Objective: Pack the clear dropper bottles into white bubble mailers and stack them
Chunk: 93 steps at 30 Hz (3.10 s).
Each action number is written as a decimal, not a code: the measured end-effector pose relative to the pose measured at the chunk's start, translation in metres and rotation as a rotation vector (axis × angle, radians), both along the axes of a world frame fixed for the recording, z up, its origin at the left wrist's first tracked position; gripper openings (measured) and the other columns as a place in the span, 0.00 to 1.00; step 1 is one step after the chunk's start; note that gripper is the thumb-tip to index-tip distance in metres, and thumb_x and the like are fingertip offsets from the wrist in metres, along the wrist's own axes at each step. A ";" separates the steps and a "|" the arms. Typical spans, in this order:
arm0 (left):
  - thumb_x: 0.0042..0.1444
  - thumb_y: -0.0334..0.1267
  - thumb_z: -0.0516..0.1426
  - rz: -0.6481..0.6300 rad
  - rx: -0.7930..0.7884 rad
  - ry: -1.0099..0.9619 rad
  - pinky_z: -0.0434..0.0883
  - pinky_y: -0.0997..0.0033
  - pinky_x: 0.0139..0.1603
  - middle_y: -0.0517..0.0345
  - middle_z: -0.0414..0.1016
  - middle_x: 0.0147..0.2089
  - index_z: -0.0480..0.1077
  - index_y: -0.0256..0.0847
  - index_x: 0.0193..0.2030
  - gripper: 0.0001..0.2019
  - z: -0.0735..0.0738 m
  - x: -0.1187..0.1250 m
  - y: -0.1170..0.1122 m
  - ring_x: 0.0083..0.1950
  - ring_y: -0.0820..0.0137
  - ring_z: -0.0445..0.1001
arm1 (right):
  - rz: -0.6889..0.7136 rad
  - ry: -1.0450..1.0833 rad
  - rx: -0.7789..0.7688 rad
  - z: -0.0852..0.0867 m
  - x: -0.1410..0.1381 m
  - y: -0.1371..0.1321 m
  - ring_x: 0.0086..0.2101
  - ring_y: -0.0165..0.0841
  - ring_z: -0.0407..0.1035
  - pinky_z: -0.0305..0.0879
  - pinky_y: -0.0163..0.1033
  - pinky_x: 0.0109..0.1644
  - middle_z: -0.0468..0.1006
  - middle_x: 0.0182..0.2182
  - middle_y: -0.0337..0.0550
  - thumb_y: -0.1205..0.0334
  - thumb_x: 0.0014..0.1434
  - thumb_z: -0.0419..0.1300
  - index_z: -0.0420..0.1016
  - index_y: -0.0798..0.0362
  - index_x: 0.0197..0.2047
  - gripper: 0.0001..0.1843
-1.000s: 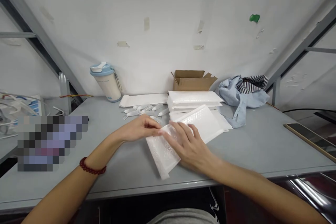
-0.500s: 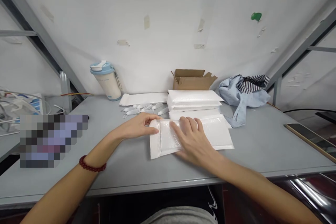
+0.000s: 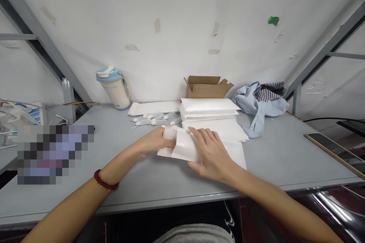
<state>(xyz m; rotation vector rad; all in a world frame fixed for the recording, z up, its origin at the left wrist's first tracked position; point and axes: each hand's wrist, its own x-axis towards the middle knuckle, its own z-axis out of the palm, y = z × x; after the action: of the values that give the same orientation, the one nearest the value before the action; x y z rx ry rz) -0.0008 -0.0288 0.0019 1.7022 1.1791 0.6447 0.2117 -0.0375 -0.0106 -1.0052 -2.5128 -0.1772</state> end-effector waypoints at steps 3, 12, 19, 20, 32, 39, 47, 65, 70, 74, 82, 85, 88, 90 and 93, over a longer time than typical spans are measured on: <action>0.51 0.42 0.56 0.007 -0.179 -0.087 0.67 0.74 0.29 0.59 0.75 0.26 0.73 0.38 0.28 0.10 0.003 -0.009 0.006 0.28 0.71 0.72 | 0.021 0.061 -0.085 0.001 0.001 0.003 0.42 0.45 0.63 0.61 0.49 0.43 0.70 0.44 0.56 0.55 0.49 0.59 0.57 0.61 0.57 0.34; 0.53 0.47 0.55 0.395 0.554 0.489 0.67 0.62 0.42 0.50 0.76 0.40 0.74 0.40 0.36 0.14 -0.012 -0.066 0.037 0.43 0.60 0.69 | -0.126 0.267 -0.338 0.011 0.015 0.020 0.40 0.43 0.70 0.66 0.45 0.39 0.75 0.40 0.48 0.52 0.54 0.60 0.66 0.54 0.52 0.24; 0.55 0.40 0.52 0.169 0.728 0.651 0.65 0.53 0.51 0.47 0.68 0.47 0.72 0.41 0.48 0.16 -0.032 -0.055 0.040 0.51 0.56 0.61 | -0.087 0.390 -0.343 0.025 0.028 0.024 0.41 0.42 0.72 0.67 0.44 0.41 0.77 0.43 0.45 0.53 0.55 0.60 0.69 0.51 0.52 0.22; 0.56 0.38 0.51 0.132 0.738 0.653 0.65 0.53 0.52 0.48 0.68 0.49 0.72 0.41 0.49 0.16 -0.032 -0.051 0.039 0.51 0.56 0.60 | -0.079 0.391 -0.342 0.026 0.029 0.023 0.41 0.42 0.72 0.68 0.44 0.42 0.77 0.44 0.45 0.53 0.55 0.61 0.69 0.50 0.52 0.23; 0.53 0.43 0.54 0.111 0.373 0.446 0.66 0.62 0.46 0.52 0.74 0.42 0.72 0.41 0.40 0.12 -0.008 -0.051 0.030 0.45 0.61 0.69 | -0.087 0.233 -0.378 0.016 0.017 0.019 0.42 0.43 0.70 0.66 0.46 0.42 0.76 0.43 0.48 0.51 0.54 0.60 0.67 0.54 0.52 0.25; 0.48 0.50 0.61 0.286 0.226 -0.025 0.68 0.69 0.41 0.55 0.77 0.44 0.75 0.43 0.41 0.16 0.022 -0.054 0.018 0.40 0.66 0.72 | -0.088 0.179 -0.334 0.014 0.015 0.017 0.40 0.42 0.70 0.66 0.44 0.39 0.75 0.40 0.49 0.50 0.54 0.60 0.67 0.55 0.51 0.25; 0.49 0.47 0.61 0.090 0.317 0.065 0.68 0.69 0.40 0.56 0.76 0.41 0.77 0.45 0.41 0.14 0.015 -0.039 0.015 0.37 0.69 0.69 | -0.074 0.150 -0.317 0.011 0.012 0.016 0.36 0.40 0.69 0.64 0.42 0.36 0.74 0.36 0.46 0.50 0.54 0.60 0.68 0.54 0.49 0.23; 0.62 0.47 0.47 0.161 0.563 0.369 0.61 0.54 0.57 0.50 0.71 0.55 0.72 0.43 0.49 0.18 -0.038 -0.023 0.035 0.57 0.58 0.63 | -0.117 0.451 -0.338 0.016 0.023 0.026 0.43 0.42 0.70 0.66 0.46 0.45 0.76 0.45 0.46 0.52 0.56 0.59 0.68 0.52 0.52 0.22; 0.63 0.43 0.46 0.029 0.641 0.611 0.61 0.53 0.56 0.49 0.69 0.53 0.70 0.42 0.52 0.18 -0.052 -0.011 0.037 0.55 0.57 0.60 | -0.118 0.467 -0.364 0.015 0.023 0.027 0.43 0.42 0.70 0.66 0.46 0.46 0.76 0.45 0.46 0.52 0.55 0.60 0.68 0.52 0.52 0.22; 0.62 0.39 0.47 0.118 0.643 0.586 0.64 0.57 0.50 0.48 0.73 0.44 0.73 0.38 0.42 0.14 -0.045 -0.013 0.035 0.48 0.59 0.65 | -0.107 0.435 -0.372 0.013 0.022 0.026 0.43 0.41 0.70 0.66 0.45 0.45 0.76 0.45 0.45 0.53 0.55 0.60 0.68 0.52 0.51 0.21; 0.53 0.44 0.54 0.632 0.463 0.140 0.66 0.71 0.34 0.59 0.72 0.26 0.70 0.39 0.25 0.12 0.001 -0.036 0.026 0.30 0.70 0.69 | -0.119 0.370 -0.384 0.013 0.022 0.026 0.42 0.42 0.70 0.66 0.45 0.44 0.75 0.44 0.46 0.52 0.55 0.59 0.67 0.52 0.52 0.23; 0.53 0.44 0.53 0.687 0.517 -0.108 0.67 0.72 0.32 0.61 0.68 0.23 0.67 0.40 0.20 0.15 0.014 -0.040 0.021 0.26 0.73 0.66 | -0.124 0.329 -0.385 0.012 0.020 0.025 0.41 0.42 0.70 0.65 0.45 0.43 0.75 0.42 0.47 0.52 0.56 0.59 0.67 0.53 0.52 0.23; 0.54 0.44 0.52 0.622 0.553 -0.197 0.66 0.73 0.30 0.60 0.65 0.21 0.63 0.40 0.17 0.17 0.019 -0.037 0.014 0.25 0.73 0.64 | -0.107 0.281 -0.391 0.011 0.018 0.024 0.40 0.41 0.69 0.65 0.44 0.42 0.75 0.41 0.47 0.53 0.56 0.59 0.67 0.53 0.51 0.22; 0.56 0.45 0.51 0.529 0.560 -0.119 0.65 0.73 0.30 0.60 0.64 0.20 0.63 0.40 0.16 0.19 0.019 -0.031 0.009 0.26 0.72 0.64 | -0.099 0.247 -0.387 0.011 0.016 0.022 0.40 0.41 0.69 0.65 0.44 0.41 0.75 0.40 0.47 0.53 0.56 0.59 0.67 0.54 0.51 0.21; 0.58 0.45 0.50 0.381 0.567 0.055 0.62 0.73 0.29 0.61 0.65 0.21 0.63 0.39 0.18 0.20 0.016 -0.020 0.003 0.26 0.73 0.63 | -0.084 0.198 -0.361 0.010 0.013 0.021 0.38 0.41 0.68 0.64 0.44 0.40 0.74 0.38 0.47 0.54 0.55 0.59 0.68 0.55 0.49 0.21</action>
<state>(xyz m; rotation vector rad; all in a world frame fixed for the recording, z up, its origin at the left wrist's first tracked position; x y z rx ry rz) -0.0210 -0.0254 0.0177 1.9748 1.4705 1.2670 0.2244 -0.0167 -0.0009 -1.2006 -2.3677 0.3478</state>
